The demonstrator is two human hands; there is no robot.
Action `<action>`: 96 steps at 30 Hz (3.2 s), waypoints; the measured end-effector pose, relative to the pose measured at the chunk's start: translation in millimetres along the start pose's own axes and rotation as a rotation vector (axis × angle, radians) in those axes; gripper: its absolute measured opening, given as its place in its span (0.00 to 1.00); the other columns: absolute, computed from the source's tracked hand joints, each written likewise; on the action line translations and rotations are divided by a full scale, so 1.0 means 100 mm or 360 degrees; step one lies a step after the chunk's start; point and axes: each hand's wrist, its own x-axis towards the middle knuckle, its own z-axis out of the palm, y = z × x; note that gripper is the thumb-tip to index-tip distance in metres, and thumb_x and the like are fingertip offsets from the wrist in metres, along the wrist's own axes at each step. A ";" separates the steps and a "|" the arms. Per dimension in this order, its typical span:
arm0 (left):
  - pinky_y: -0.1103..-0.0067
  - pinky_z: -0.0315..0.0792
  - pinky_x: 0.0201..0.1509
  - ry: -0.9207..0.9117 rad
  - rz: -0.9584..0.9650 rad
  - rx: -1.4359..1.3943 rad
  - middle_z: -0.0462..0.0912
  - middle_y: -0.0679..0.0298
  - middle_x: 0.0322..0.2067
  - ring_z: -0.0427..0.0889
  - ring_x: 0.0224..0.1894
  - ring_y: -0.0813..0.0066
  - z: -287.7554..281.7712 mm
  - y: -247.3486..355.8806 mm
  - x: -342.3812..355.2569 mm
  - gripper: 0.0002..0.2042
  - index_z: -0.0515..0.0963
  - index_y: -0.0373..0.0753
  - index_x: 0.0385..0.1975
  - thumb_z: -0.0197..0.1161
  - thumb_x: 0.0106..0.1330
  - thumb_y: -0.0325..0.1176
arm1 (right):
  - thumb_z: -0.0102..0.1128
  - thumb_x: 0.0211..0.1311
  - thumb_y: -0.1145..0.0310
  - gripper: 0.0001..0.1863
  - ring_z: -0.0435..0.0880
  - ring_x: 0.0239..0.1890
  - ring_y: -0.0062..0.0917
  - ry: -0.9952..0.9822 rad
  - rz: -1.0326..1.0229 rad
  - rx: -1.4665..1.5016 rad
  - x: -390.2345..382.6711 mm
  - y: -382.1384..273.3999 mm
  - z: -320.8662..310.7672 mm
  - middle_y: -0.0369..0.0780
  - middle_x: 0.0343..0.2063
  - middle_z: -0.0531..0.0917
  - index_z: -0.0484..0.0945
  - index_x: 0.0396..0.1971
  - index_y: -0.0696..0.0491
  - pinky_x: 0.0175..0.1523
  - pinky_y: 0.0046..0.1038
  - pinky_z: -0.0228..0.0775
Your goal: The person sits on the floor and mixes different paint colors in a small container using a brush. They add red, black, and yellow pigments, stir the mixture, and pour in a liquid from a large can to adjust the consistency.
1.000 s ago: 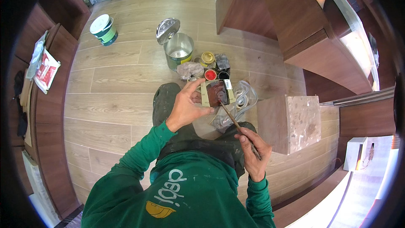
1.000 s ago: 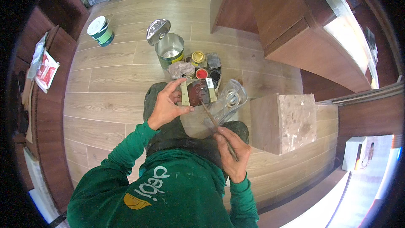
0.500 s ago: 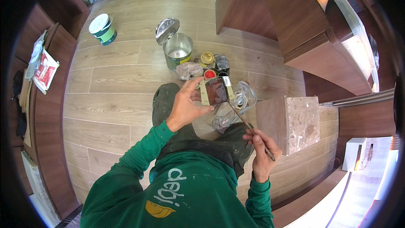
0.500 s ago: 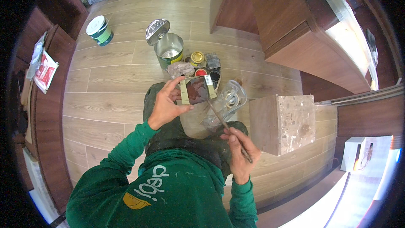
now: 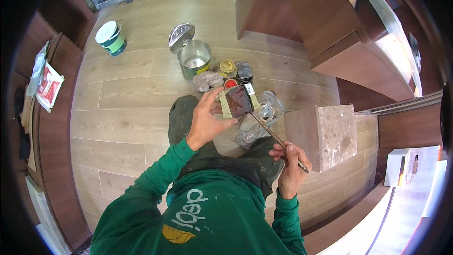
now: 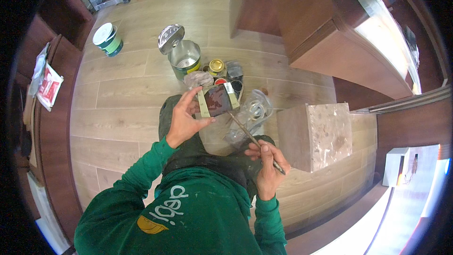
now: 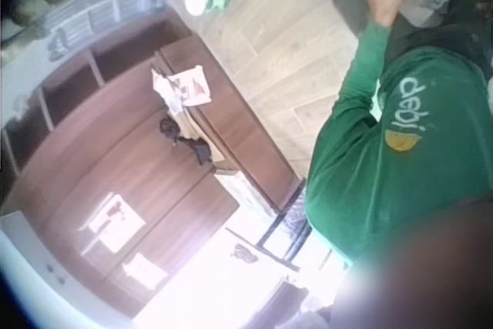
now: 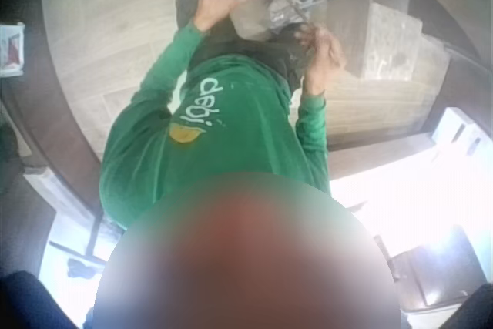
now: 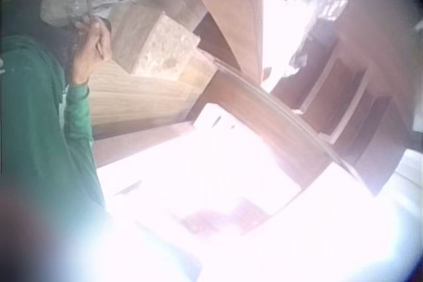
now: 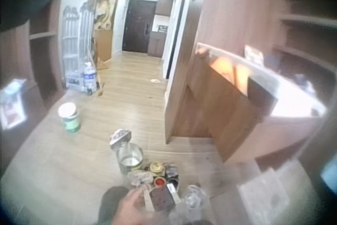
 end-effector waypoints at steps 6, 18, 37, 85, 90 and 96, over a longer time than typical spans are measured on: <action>0.73 0.84 0.57 -0.0006 0.0027 0.0046 0.73 0.59 0.59 0.86 0.54 0.69 0.13 0.07 0.03 0.46 0.66 0.30 0.71 0.80 0.47 0.15 | 0.61 0.78 0.65 0.16 0.92 0.34 0.34 0.0087 0.0112 0.0092 0.01 0.06 -0.08 0.51 0.37 0.91 0.84 0.46 0.66 0.38 0.28 0.81; 0.75 0.84 0.53 -0.0230 0.0049 -0.0006 0.75 0.58 0.59 0.86 0.49 0.70 0.77 0.01 0.06 0.47 0.68 0.34 0.72 0.84 0.46 0.24 | 0.64 0.67 0.83 0.10 0.91 0.44 0.31 0.0158 0.0030 0.0101 -0.25 0.11 -0.76 0.45 0.44 0.89 0.86 0.46 0.63 0.51 0.28 0.80; 0.55 0.65 0.70 -0.0952 0.0417 0.0887 0.68 0.50 0.69 0.70 0.69 0.52 4.16 -0.83 0.36 0.56 0.61 0.33 0.75 0.84 0.47 0.50 | 0.60 0.70 0.68 0.14 0.87 0.31 0.33 0.1312 -0.0208 0.0487 -0.95 0.23 -2.15 0.52 0.37 0.89 0.83 0.44 0.64 0.38 0.28 0.76; 0.56 0.81 0.46 -0.0805 -0.0023 0.1822 0.78 0.44 0.50 0.88 0.44 0.46 -0.25 -3.04 1.59 0.30 0.78 0.35 0.54 0.77 0.46 0.30 | 0.62 0.72 0.70 0.14 0.89 0.33 0.26 -0.0038 0.0727 -0.0097 1.47 1.23 0.53 0.49 0.40 0.91 0.85 0.50 0.64 0.39 0.23 0.77; 0.57 0.81 0.44 -0.0717 -0.0092 0.1836 0.79 0.46 0.46 0.88 0.43 0.47 -0.16 -3.09 1.61 0.28 0.79 0.40 0.53 0.76 0.48 0.31 | 0.63 0.72 0.70 0.14 0.89 0.33 0.25 -0.0066 0.0726 -0.0111 1.55 1.32 0.63 0.47 0.40 0.91 0.85 0.49 0.63 0.39 0.23 0.76; 0.58 0.77 0.40 -0.0437 0.0436 0.1560 0.78 0.54 0.38 0.84 0.38 0.51 -0.41 -2.87 1.31 0.14 0.83 0.40 0.42 0.72 0.55 0.29 | 0.64 0.71 0.68 0.14 0.90 0.33 0.24 -0.0201 0.0613 -0.0188 1.73 1.67 0.80 0.45 0.39 0.91 0.86 0.49 0.62 0.37 0.22 0.75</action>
